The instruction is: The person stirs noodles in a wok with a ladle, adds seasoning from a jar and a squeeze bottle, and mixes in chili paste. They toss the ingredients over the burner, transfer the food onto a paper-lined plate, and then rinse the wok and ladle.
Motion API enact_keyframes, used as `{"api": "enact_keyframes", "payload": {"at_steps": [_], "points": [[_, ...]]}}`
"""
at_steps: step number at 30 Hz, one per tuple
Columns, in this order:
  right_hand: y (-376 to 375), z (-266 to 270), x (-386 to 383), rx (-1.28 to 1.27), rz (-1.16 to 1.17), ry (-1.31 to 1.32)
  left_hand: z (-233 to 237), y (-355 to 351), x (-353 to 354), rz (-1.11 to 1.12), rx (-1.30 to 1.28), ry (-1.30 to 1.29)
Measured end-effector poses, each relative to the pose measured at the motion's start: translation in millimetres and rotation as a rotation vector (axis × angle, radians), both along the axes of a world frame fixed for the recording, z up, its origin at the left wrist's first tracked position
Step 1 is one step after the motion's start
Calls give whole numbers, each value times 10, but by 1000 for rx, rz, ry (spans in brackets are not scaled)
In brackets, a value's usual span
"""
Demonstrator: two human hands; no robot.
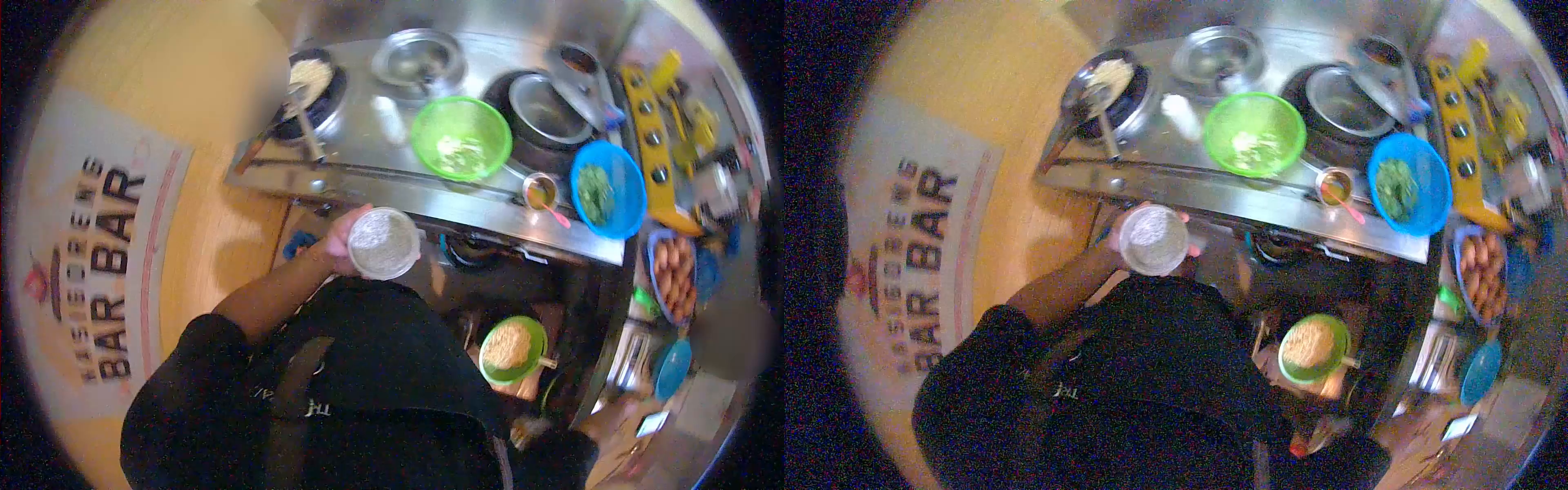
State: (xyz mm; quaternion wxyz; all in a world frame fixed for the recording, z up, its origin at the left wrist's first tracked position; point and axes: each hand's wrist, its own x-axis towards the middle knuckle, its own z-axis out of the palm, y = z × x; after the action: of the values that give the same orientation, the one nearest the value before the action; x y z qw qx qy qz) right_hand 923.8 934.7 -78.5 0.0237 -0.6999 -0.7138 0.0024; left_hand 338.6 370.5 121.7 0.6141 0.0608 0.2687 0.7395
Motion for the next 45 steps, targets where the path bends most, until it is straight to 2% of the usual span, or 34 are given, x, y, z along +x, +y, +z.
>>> {"api": "enact_keyframes", "payload": {"at_steps": [2,4,6,8,10,11,12,13,14,16,17,19,20,21,23,26,27,29,30,32,34,38,40,45], "points": [[-336,74,54,119,-75,151,27,-206,-31,81,-22,-81],[-697,143,-19,212,-119,292,-22,-313,-54,79,174,-138],[-1078,230,-320,274,-94,429,-181,-540,-137,210,165,-89],[-1444,358,-931,250,3,569,-191,-656,-253,334,147,-62],[-1770,555,-1779,113,204,764,5,-781,-444,353,261,-76],[-1972,686,-2316,-56,360,987,15,-869,-580,346,259,-81],[-2094,789,-2768,-410,532,1321,12,-948,-756,378,220,-64],[-2740,1449,-3541,181,755,545,-3,-1044,-934,408,182,-47],[-3196,1819,-4149,-389,461,1198,-69,-1148,-1126,460,153,2],[-4016,2565,-5058,-349,1170,1046,-87,-1359,-1524,460,156,45],[-4395,2977,-5459,-336,1440,901,-102,-1483,-1714,478,147,95],[-4948,3327,-6208,-223,1732,673,-74,-1727,-2098,386,247,110],[-5214,3375,-6525,-143,1769,555,-38,-1799,-2256,471,187,122],[-5450,3428,-6804,-112,1770,499,-21,-1921,-2385,560,120,129],[-5818,3432,-7274,28,1765,305,10,-2221,-2699,497,170,121],[-6133,3281,-7774,-114,1802,249,67,-2572,-3091,561,149,94],[-6202,3193,-7918,-124,1797,244,31,-2678,-3221,537,113,169],[-6294,2983,-8168,-695,1632,462,-12,-2835,-3433,509,78,234],[-6342,2854,-8247,-856,1512,591,-27,-2883,-3519,520,58,272],[-6412,2700,-8324,-908,1416,645,-59,-2993,-3667,523,40,308],[-6472,2595,-8388,-1021,1272,715,-136,-3113,-3800,554,124,209],[-6594,2390,-8570,-1032,1261,868,-262,-3275,-3999,557,115,154],[-6624,2336,-8675,-1022,1306,855,-246,-3276,-4066,604,57,154],[-6705,2426,-8887,-1061,1254,757,-384,-3314,-4272,583,64,87]]}}
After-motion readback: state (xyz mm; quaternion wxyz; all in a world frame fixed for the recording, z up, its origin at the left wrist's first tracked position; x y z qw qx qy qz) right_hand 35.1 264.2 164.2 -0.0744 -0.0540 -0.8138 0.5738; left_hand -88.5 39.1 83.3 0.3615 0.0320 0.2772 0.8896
